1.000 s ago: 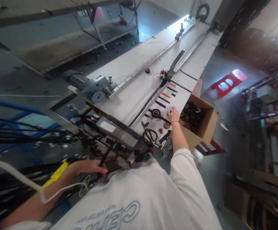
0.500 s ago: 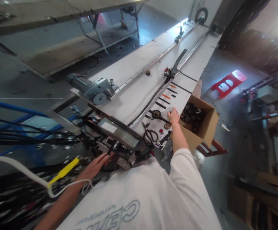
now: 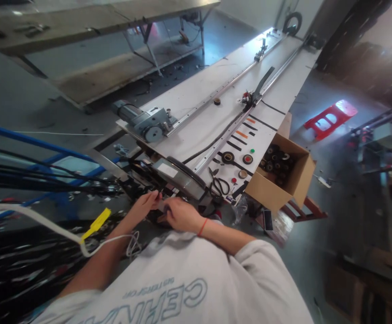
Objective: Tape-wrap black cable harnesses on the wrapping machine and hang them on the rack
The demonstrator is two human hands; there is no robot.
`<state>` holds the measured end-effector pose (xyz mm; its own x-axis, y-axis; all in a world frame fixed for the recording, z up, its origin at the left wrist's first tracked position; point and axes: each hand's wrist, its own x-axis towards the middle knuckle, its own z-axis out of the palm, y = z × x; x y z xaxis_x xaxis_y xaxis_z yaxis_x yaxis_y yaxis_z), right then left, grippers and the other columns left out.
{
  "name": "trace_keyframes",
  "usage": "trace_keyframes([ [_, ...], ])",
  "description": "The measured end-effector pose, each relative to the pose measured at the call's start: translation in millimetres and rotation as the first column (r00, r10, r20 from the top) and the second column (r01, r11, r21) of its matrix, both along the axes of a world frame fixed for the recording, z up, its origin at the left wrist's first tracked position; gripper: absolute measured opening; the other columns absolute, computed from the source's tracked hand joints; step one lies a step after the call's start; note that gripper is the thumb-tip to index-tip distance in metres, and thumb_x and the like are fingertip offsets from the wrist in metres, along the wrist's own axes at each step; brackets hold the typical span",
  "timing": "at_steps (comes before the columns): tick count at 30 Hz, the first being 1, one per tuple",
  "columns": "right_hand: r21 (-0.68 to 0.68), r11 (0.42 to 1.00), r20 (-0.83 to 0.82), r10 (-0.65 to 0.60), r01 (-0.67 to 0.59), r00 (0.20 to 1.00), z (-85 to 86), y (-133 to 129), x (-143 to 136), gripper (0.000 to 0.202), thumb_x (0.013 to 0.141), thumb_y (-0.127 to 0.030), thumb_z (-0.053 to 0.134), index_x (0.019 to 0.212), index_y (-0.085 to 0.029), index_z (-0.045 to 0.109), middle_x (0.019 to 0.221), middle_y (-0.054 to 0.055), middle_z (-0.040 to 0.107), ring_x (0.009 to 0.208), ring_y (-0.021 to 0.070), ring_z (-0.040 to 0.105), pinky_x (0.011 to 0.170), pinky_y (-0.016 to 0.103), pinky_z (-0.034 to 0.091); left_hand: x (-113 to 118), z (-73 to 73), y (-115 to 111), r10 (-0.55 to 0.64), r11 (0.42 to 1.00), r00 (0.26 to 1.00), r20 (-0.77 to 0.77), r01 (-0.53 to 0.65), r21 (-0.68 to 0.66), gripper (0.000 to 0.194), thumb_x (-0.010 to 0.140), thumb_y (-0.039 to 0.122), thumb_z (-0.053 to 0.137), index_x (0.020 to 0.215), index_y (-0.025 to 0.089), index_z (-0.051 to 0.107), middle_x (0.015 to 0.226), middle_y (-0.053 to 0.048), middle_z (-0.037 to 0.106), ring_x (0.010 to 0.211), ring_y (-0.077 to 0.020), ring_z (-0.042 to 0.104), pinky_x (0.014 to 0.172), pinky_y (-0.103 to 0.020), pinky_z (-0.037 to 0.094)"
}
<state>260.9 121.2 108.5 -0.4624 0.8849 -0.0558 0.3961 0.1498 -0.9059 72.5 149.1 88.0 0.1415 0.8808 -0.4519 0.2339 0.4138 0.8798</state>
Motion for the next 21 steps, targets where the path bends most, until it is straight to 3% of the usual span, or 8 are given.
trace_keyframes([
  [3, -0.018, 0.983, 0.193, -0.177, 0.184, 0.965, -22.6, 12, -38, 0.032, 0.084, -0.024, 0.057, 0.115, -0.017, 0.054, 0.125, 0.018, 0.056, 0.125, 0.0313, 0.048, 0.110, 0.049, 0.036, -6, 13.4, 4, -0.029, 0.998, 0.999, 0.023, 0.028, 0.056, 0.074, 0.064, 0.090, 0.050, 0.073, 0.017, 0.054, 0.055, 0.006, 0.035, 0.050, -0.0103, 0.034, 0.048, -0.023, 0.027],
  [6, -0.113, 0.951, 0.305, -0.242, 0.287, 0.921, -40.0, 38, -46, 0.009, 0.088, -0.023, 0.055, 0.096, -0.020, 0.054, 0.099, 0.011, 0.062, 0.104, 0.0279, 0.059, 0.100, 0.046, 0.044, -7, 16.2, 4, -0.079, 0.993, 0.996, 0.033, 0.075, 0.091, 0.072, 0.068, 0.088, 0.048, 0.073, 0.017, 0.054, 0.056, 0.005, 0.037, 0.051, -0.0107, 0.035, 0.048, -0.023, 0.027],
  [7, -0.120, 0.953, 0.303, -0.232, 0.278, 0.924, -43.9, 43, -45, 0.003, 0.088, -0.020, 0.054, 0.091, -0.021, 0.053, 0.093, 0.008, 0.062, 0.098, 0.0257, 0.060, 0.097, 0.044, 0.047, -7, 14.4, 4, -0.092, 0.991, 0.996, 0.024, 0.089, 0.104, 0.071, 0.070, 0.087, 0.047, 0.074, 0.017, 0.055, 0.056, 0.005, 0.038, 0.052, -0.0110, 0.036, 0.048, -0.023, 0.028],
  [11, 0.007, 0.974, 0.210, -0.222, 0.225, 0.952, -49.7, 39, -35, 0.014, 0.083, -0.008, 0.051, 0.087, -0.021, 0.051, 0.093, 0.004, 0.062, 0.092, 0.0198, 0.060, 0.091, 0.035, 0.049, -8, -4.9, 5, -0.152, 0.970, 0.987, -0.045, 0.158, 0.184, 0.060, 0.083, 0.075, 0.040, 0.077, 0.017, 0.057, 0.060, 0.002, 0.045, 0.056, -0.0133, 0.043, 0.053, -0.025, 0.035],
  [16, 0.076, 0.981, 0.175, -0.191, 0.180, 0.966, -42.7, 35, -31, 0.031, 0.080, -0.005, 0.050, 0.108, -0.019, 0.051, 0.090, 0.003, 0.062, 0.085, 0.0187, 0.061, 0.084, 0.033, 0.050, -13, -34.4, 7, -0.232, 0.923, 0.953, -0.193, 0.278, 0.265, 0.044, 0.093, 0.053, 0.032, 0.075, 0.019, 0.053, 0.066, -0.001, 0.054, 0.064, -0.0169, 0.050, 0.065, -0.029, 0.042],
  [21, 0.123, 0.985, 0.244, -0.147, 0.120, 0.959, -39.3, 39, -33, 0.040, 0.083, -0.007, 0.048, 0.121, -0.019, 0.048, 0.089, 0.003, 0.064, 0.082, 0.0195, 0.062, 0.081, 0.033, 0.050, -12, -43.2, 6, -0.241, 0.916, 0.940, -0.240, 0.302, 0.263, 0.037, 0.093, 0.046, 0.033, 0.071, 0.021, 0.049, 0.066, -0.002, 0.055, 0.064, -0.0179, 0.051, 0.064, -0.030, 0.041],
])
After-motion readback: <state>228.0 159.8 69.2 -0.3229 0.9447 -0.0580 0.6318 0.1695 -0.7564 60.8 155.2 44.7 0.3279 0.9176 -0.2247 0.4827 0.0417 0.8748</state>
